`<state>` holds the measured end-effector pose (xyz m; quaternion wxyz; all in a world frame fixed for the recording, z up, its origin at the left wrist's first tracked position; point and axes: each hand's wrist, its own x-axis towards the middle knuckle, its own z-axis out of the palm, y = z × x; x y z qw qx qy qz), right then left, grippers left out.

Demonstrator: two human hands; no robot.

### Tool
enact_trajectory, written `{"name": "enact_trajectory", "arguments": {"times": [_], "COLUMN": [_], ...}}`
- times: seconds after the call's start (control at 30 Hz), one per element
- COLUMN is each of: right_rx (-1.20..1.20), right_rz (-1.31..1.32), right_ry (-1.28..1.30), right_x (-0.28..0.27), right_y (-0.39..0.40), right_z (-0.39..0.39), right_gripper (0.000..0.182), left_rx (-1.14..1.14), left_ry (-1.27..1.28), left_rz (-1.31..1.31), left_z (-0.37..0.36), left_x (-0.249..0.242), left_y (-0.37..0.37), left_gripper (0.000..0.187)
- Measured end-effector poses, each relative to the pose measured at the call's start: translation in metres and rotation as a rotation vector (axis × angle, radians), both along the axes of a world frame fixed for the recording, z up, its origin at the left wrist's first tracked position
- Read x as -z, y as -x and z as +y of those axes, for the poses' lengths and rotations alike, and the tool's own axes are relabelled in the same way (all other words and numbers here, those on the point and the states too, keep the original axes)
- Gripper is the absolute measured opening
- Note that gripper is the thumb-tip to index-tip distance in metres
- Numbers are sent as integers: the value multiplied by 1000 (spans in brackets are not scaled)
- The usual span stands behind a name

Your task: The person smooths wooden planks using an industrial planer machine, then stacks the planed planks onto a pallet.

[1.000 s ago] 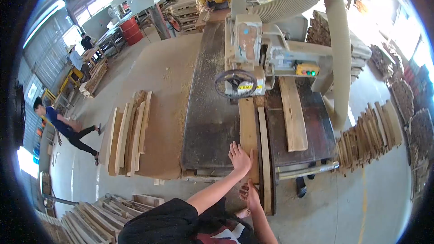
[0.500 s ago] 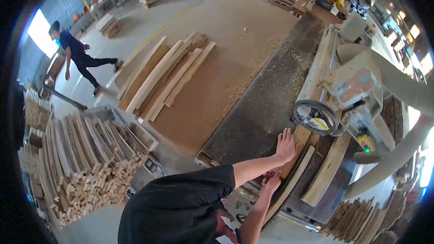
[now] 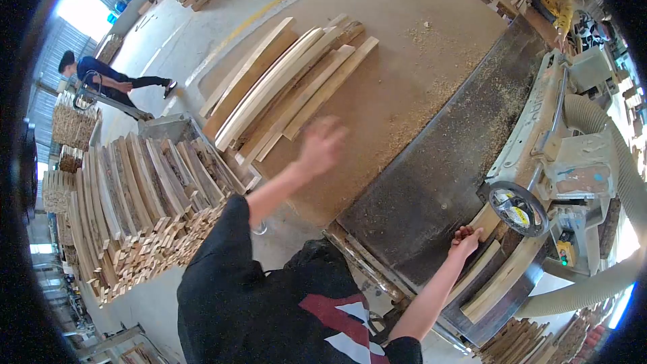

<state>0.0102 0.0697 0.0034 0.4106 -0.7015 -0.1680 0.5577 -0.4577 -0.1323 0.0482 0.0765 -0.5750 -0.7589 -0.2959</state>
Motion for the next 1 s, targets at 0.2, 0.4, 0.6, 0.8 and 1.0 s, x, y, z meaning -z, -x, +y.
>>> {"name": "enact_trajectory", "arguments": {"times": [0.2,0.4,0.6,0.8,1.0], "right_rx": [-115,-216,-282,-380,-602], "right_rz": [223,-83,-27,135,327], "right_ry": [32,-353,-308,-201,-178], "right_x": [21,2,4,-32,-74], "right_y": [-26,9,5,-9,-30], "right_z": [39,-58,-156,-267,-359], "right_gripper": [59,46,38,35,50], "left_rx": [-163,-252,-367,358,168], "left_ry": [622,372,-186,-242,-14], "left_rz": [95,-622,-1798,-2496,-1239], "left_z": [-113,-97,-77,-94,-106], "left_x": [-8,-85,-62,-15,18], "left_y": [125,78,-36,-166,-275], "left_gripper": [65,65,41,50,54]}}
